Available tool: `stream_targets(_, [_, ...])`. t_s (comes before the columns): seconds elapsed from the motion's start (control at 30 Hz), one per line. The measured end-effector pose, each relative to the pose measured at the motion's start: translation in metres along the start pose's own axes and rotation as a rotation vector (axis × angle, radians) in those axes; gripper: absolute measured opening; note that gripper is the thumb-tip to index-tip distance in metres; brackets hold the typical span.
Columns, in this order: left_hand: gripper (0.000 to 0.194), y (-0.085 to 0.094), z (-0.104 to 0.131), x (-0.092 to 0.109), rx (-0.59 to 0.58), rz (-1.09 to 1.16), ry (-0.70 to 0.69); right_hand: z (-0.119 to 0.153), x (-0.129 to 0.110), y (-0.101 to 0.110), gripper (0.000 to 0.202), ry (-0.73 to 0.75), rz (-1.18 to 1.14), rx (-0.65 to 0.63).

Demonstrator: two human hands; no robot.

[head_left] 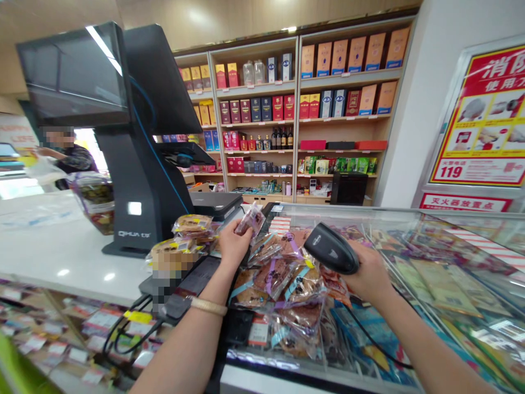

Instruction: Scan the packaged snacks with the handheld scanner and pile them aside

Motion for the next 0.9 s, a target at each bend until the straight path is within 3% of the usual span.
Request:
stream_targets(0.1, [0.019, 0.002, 0.018, 0.027, 0.03, 0.094, -0.23, 0.001, -0.001, -0.002, 0.029, -0.001, -0.027, -0.014])
stream_targets(0.27, [0.012, -0.005, 0.048, 0.056, -0.055, 0.166, -0.511, 0.0, -0.002, -0.004, 0.025, -0.015, -0.046, -0.038])
stream_targets(0.5, [0.013, -0.004, 0.052, 0.06, -0.06, 0.171, -0.537, -0.002, -0.004, -0.008, 0.013, -0.056, -0.056, -0.079])
stream_targets(0.8, [0.015, -0.007, 0.052, 0.059, -0.096, 0.176, -0.537, 0.001, 0.003, -0.008, 0.029, -0.068, -0.061, -0.043])
stream_targets(0.9, [0.019, -0.014, 0.053, 0.057, -0.183, 0.178, -0.54, 0.0, 0.002, -0.004, 0.026, -0.04, -0.017, -0.017])
Point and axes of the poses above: each hand's wrist, its own z-axis away from the middle knuckle, its own y-axis out of the back of the hand, x = y × z, the point moved 8 cm from there along -z, towards the middle knuckle, and after that the axes turned 15 degrees about y, right-handed, at the moved point
